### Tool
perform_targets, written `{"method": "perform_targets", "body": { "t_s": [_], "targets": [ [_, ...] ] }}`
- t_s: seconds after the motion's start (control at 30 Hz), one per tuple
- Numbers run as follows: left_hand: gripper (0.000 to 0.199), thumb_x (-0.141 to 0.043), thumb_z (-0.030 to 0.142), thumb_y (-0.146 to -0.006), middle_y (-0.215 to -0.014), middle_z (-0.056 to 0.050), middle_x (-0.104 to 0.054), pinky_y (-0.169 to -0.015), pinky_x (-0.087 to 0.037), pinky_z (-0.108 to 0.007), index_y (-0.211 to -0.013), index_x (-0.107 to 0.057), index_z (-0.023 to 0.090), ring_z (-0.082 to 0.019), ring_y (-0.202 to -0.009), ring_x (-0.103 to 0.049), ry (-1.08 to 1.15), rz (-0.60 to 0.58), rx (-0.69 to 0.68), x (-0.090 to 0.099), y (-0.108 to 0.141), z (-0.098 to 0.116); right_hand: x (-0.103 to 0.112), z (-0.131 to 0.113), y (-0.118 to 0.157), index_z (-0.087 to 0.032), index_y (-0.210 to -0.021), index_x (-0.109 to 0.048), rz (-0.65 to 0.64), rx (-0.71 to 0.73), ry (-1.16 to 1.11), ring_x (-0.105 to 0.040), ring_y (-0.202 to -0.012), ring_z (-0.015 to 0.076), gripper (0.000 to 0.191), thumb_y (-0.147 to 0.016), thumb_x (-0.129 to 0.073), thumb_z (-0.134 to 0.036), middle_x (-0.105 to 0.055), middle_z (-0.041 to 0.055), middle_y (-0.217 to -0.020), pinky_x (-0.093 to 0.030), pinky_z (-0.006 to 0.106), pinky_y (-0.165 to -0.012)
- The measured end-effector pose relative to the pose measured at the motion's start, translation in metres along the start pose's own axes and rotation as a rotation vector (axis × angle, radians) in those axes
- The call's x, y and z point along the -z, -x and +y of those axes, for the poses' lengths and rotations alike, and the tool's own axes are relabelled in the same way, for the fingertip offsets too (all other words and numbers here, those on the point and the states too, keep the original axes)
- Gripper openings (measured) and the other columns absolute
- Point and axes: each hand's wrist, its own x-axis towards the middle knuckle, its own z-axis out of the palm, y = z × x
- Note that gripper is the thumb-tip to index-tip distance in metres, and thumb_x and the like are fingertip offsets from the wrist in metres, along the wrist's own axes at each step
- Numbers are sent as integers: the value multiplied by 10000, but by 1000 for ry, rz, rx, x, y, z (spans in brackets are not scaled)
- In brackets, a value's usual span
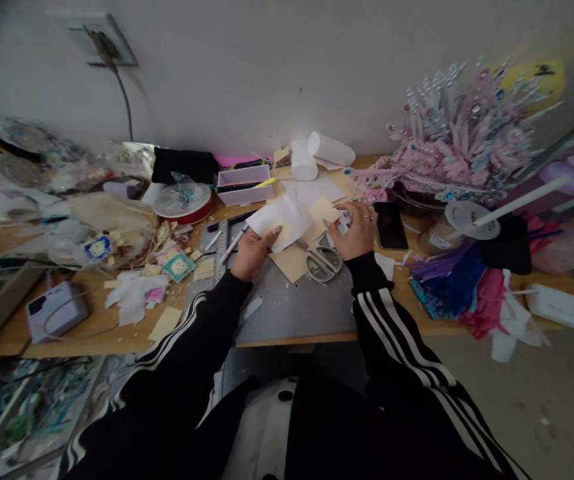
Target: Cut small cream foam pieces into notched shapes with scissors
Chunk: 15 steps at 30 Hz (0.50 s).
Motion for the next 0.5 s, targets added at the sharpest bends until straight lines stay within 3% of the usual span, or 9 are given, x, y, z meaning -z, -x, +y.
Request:
{"method": "perform_targets", "body": {
  "t_s": [0.07,0.17,0.3,0.5],
  "targets": [
    [557,-786,553,-664,-975,-107,-762,-703,-596,-335,-1013,-686,131,-225,-834,-714,112,16,61,1,-1,1,10,1,6,-194,-1000,-617,-248,-28,153,-632,-996,290,311,-697,-660,-247,-689,104,-1002,-474,437,-908],
    [572,-838,515,-605,-995,-102,-760,-707,-604,-339,-1001,-679,135,-224,-827,-716,193,22,103,3,-3,3,13,-4,21,-197,-1021,-616,-669,1,291,-657,-847,246,391,-641,-704,-215,-696,62,-912,-506,349,-779],
    [549,-846,497,-590,-963,-98,-765,-666,-600,-313,-967,-676,136,-208,-779,-712,195,10,123,5,-4,4,2,-19,37,-147,-1080,-584,-754,113,538,-645,-946,315,488,-614,-727,-167,-633,176,-1112,-500,408,-845],
    [390,-841,399,-611,-802,-90,-757,-612,-596,-314,-833,-681,121,-217,-711,-713,82,-7,196,12,-7,-2,-6,-34,32,-121,-1099,-511,-832,32,654,-671,-892,365,595,-554,-747,-91,-584,263,-1149,-519,438,-754]
  ]
}}
